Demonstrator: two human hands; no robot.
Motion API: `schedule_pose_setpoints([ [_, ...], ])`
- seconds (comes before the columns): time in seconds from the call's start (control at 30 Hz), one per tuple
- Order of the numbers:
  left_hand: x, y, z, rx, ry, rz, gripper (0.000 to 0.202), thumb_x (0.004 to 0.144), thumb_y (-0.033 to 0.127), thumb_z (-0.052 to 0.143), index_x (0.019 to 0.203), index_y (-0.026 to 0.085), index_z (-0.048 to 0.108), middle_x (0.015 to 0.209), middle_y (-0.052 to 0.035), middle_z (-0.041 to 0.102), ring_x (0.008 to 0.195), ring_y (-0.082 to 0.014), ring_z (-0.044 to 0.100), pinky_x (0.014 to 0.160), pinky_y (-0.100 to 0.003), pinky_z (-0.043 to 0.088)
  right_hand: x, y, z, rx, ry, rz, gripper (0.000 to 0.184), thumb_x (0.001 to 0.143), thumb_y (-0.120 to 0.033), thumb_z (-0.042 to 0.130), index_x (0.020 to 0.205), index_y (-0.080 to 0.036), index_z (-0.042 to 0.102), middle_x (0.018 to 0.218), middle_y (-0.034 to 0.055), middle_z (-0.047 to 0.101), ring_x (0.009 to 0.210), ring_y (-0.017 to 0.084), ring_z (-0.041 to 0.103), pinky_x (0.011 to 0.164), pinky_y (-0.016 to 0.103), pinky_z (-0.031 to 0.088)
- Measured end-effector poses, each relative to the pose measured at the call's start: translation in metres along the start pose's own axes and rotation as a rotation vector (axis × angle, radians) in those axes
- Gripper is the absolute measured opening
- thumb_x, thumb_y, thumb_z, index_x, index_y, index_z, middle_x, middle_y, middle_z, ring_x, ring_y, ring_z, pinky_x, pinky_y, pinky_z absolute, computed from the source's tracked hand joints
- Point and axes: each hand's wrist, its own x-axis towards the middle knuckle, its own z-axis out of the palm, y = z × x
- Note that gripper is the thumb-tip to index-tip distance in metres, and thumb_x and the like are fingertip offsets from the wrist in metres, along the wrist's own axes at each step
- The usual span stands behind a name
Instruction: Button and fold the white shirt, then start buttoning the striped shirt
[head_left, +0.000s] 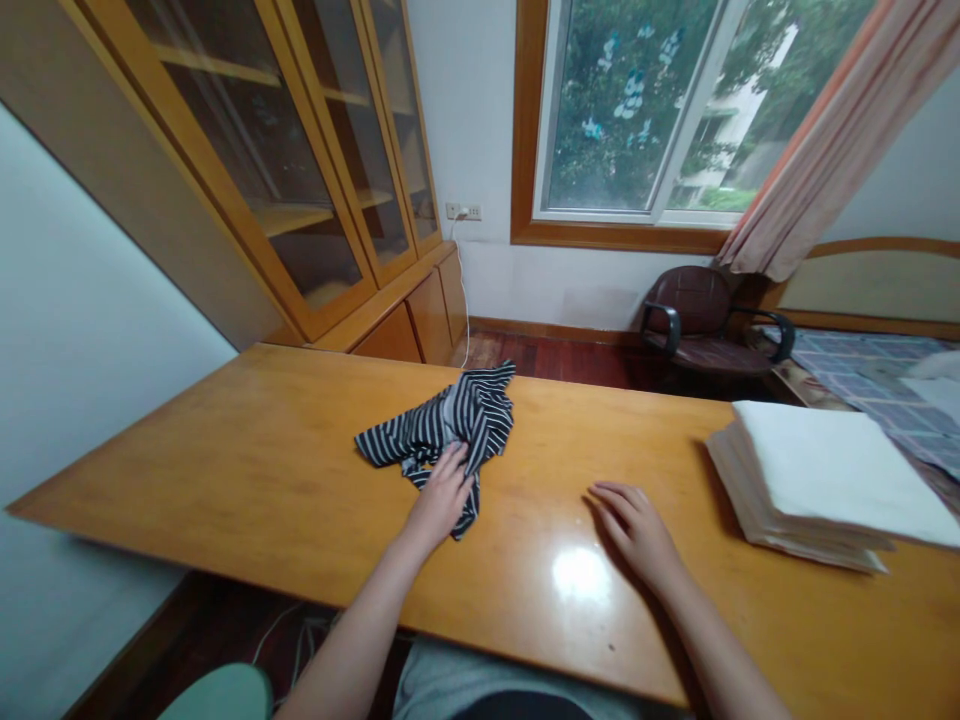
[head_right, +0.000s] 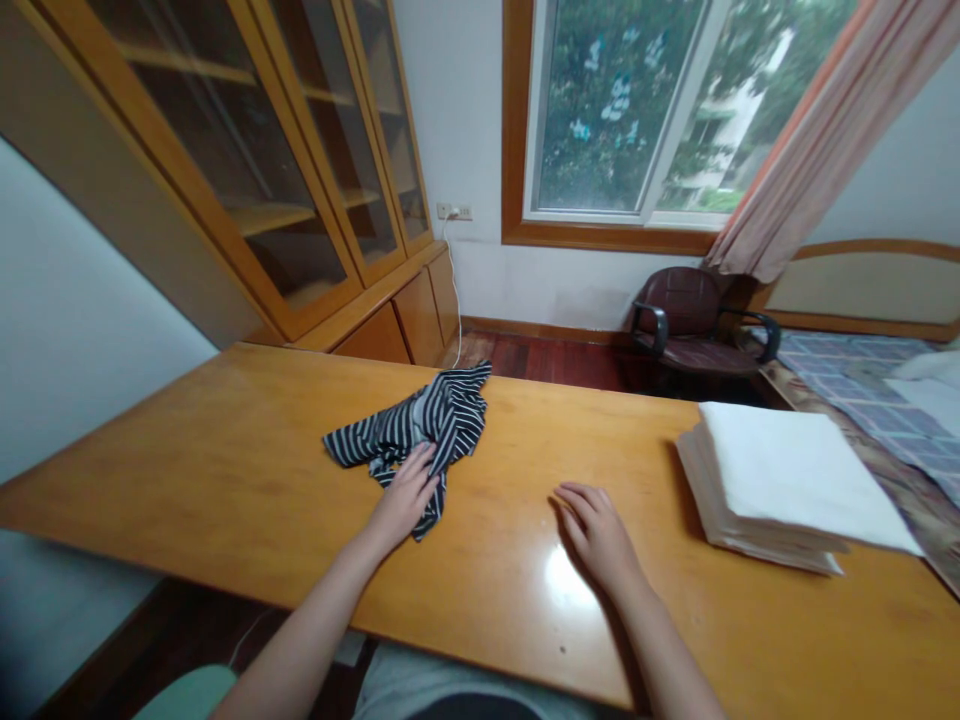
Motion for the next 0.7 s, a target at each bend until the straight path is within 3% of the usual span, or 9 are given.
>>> schedule_pose_setpoints([
  [0.1, -0.016, 0.035, 0.017, -0.179, -0.271, -0.007, 0.017, 0.086, 0.030, 0.065, 0.098, 0.026, 0.076, 0.120, -0.0074, 0.071, 0.128, -0.0269, 0.055, 0.117, -0.043, 0.032, 0.016, -0.024, 0.012, 0.039, -0.028, -0.021, 0.039, 0.094, -0.028, 0.054, 0.133, -0.027, 0.057, 0.136, 0.0111, 0.056, 0.120, 0.027, 0.055, 0.100, 0.049, 0.049],
  [0.17, -0.022, 0.049, 0.017, -0.234, -0.351, -0.020, 0.020, 0.088, 0.031, 0.062, 0.101, 0.028, 0.077, 0.110, -0.0066, 0.075, 0.114, -0.0263, 0.064, 0.110, -0.043, 0.041, 0.026, -0.038, 0.014, -0.003, -0.021, -0.044, 0.054, 0.089, -0.025, 0.059, 0.142, -0.029, 0.049, 0.150, 0.0107, 0.043, 0.126, 0.030, 0.050, 0.103, 0.052, 0.046],
  [0.27, -0.023, 0.051, 0.009, -0.229, -0.268, -0.070, 0.021, 0.088, 0.033, 0.061, 0.100, 0.030, 0.078, 0.107, -0.0058, 0.075, 0.105, -0.0256, 0.066, 0.105, -0.041, 0.045, 0.040, -0.051, 0.010, -0.150, -0.054, -0.069, 0.066, 0.081, -0.018, 0.065, 0.143, -0.035, 0.049, 0.156, 0.0064, 0.037, 0.134, 0.036, 0.038, 0.107, 0.060, 0.036],
  [0.4, -0.016, 0.035, 0.001, -0.082, -0.157, -0.105, 0.019, 0.085, 0.034, 0.063, 0.096, 0.029, 0.078, 0.105, -0.0057, 0.074, 0.106, -0.0274, 0.061, 0.108, -0.046, 0.040, 0.048, -0.054, 0.009, -0.163, -0.143, -0.065, 0.043, 0.084, -0.016, 0.061, 0.124, -0.032, 0.065, 0.129, 0.0064, 0.064, 0.124, 0.034, 0.045, 0.097, 0.054, 0.042],
  [0.57, -0.014, 0.029, 0.011, -0.076, -0.088, -0.040, 0.015, 0.084, 0.033, 0.066, 0.091, 0.030, 0.078, 0.102, -0.0061, 0.074, 0.117, -0.0309, 0.053, 0.113, -0.052, 0.033, 0.044, -0.053, 0.027, 0.009, -0.009, 0.149, 0.022, 0.088, -0.018, 0.054, 0.100, -0.026, 0.071, 0.101, 0.0078, 0.070, 0.100, 0.030, 0.055, 0.090, 0.048, 0.047],
  [0.63, -0.015, 0.034, 0.017, -0.080, -0.098, -0.019, 0.019, 0.084, 0.033, 0.067, 0.100, 0.030, 0.077, 0.108, -0.0059, 0.073, 0.120, -0.0302, 0.051, 0.113, -0.051, 0.033, 0.043, -0.059, 0.033, 0.058, 0.024, 0.229, 0.021, 0.087, -0.019, 0.053, 0.098, -0.025, 0.070, 0.099, 0.0076, 0.071, 0.100, 0.030, 0.055, 0.090, 0.048, 0.047],
  [0.7, -0.017, 0.042, 0.023, -0.087, -0.123, -0.022, 0.030, 0.084, 0.035, 0.068, 0.113, 0.031, 0.072, 0.119, -0.0057, 0.069, 0.123, -0.0292, 0.050, 0.115, -0.049, 0.031, 0.044, -0.067, 0.033, 0.104, -0.024, 0.269, 0.022, 0.085, -0.019, 0.054, 0.098, -0.025, 0.071, 0.099, 0.0070, 0.071, 0.100, 0.030, 0.057, 0.091, 0.048, 0.047],
])
